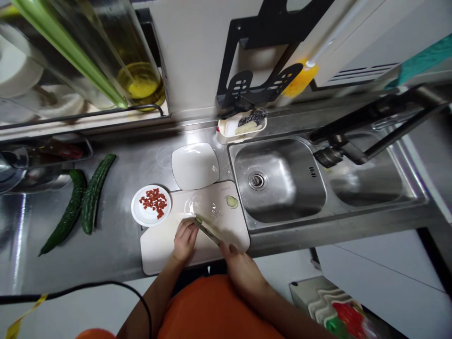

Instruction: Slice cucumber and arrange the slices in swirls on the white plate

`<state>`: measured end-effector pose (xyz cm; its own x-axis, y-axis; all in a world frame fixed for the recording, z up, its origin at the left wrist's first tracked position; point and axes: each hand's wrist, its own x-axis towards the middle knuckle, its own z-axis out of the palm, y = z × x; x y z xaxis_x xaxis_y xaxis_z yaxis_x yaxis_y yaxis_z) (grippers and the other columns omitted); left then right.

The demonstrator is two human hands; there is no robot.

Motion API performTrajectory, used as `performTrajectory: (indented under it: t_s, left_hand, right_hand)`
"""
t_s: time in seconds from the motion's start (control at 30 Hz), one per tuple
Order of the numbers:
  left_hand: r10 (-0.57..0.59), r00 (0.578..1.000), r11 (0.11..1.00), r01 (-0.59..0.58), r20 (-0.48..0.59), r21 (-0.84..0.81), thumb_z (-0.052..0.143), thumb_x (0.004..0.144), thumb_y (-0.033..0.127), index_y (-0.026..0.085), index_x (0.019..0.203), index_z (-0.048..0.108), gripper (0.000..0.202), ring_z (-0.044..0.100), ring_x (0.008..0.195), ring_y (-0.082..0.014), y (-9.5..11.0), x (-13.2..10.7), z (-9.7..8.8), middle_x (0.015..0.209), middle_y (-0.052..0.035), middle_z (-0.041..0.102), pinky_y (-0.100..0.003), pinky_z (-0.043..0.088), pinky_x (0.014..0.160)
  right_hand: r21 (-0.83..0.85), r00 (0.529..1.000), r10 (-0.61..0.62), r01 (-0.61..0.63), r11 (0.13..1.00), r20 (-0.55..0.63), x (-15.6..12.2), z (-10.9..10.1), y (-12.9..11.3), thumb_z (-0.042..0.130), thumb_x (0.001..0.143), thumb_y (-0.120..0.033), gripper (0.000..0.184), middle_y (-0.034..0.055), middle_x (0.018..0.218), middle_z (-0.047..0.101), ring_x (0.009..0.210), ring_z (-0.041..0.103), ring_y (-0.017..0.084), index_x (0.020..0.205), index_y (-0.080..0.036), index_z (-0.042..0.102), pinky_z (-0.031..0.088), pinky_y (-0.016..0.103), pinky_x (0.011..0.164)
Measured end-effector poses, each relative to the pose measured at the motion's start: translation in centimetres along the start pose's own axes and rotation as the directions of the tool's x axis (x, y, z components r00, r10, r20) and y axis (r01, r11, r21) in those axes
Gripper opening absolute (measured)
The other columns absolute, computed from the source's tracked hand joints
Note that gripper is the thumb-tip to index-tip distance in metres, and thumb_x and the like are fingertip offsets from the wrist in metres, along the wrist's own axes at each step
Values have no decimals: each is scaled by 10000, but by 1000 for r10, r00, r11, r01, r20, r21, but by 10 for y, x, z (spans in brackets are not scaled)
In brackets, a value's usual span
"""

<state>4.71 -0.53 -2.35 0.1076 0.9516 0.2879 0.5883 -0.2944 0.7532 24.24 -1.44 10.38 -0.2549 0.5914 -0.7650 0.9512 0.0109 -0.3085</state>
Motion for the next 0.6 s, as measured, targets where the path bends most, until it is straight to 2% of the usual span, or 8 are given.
performTrajectory:
  t_s: [0.23, 0.6]
  left_hand:
    - [-10, 1000, 1000, 9, -12, -10, 548, 850, 119, 181, 910, 644, 130, 602, 930, -170, 0, 0, 1, 921, -63, 645, -362, 507, 857]
    - [-6, 1000, 999, 5, -18, -35, 551, 843, 101, 176, 926, 647, 147, 601, 948, -173, -2, -1, 1, 934, -65, 647, -376, 512, 864]
  right_hand:
    - [-15, 1000, 15, -15, 1000, 13, -1, 3, -1, 264, 829, -1, 522, 103, 1018, 631, 796, 648, 205, 1251, -217, 480, 403, 251, 626]
    - [-4, 1000, 0, 0, 1000, 2, 3, 2, -2, 248, 818, 14, 536, 102, 966, 642, 776, 655, 202, 1245, -199, 491, 402, 248, 611]
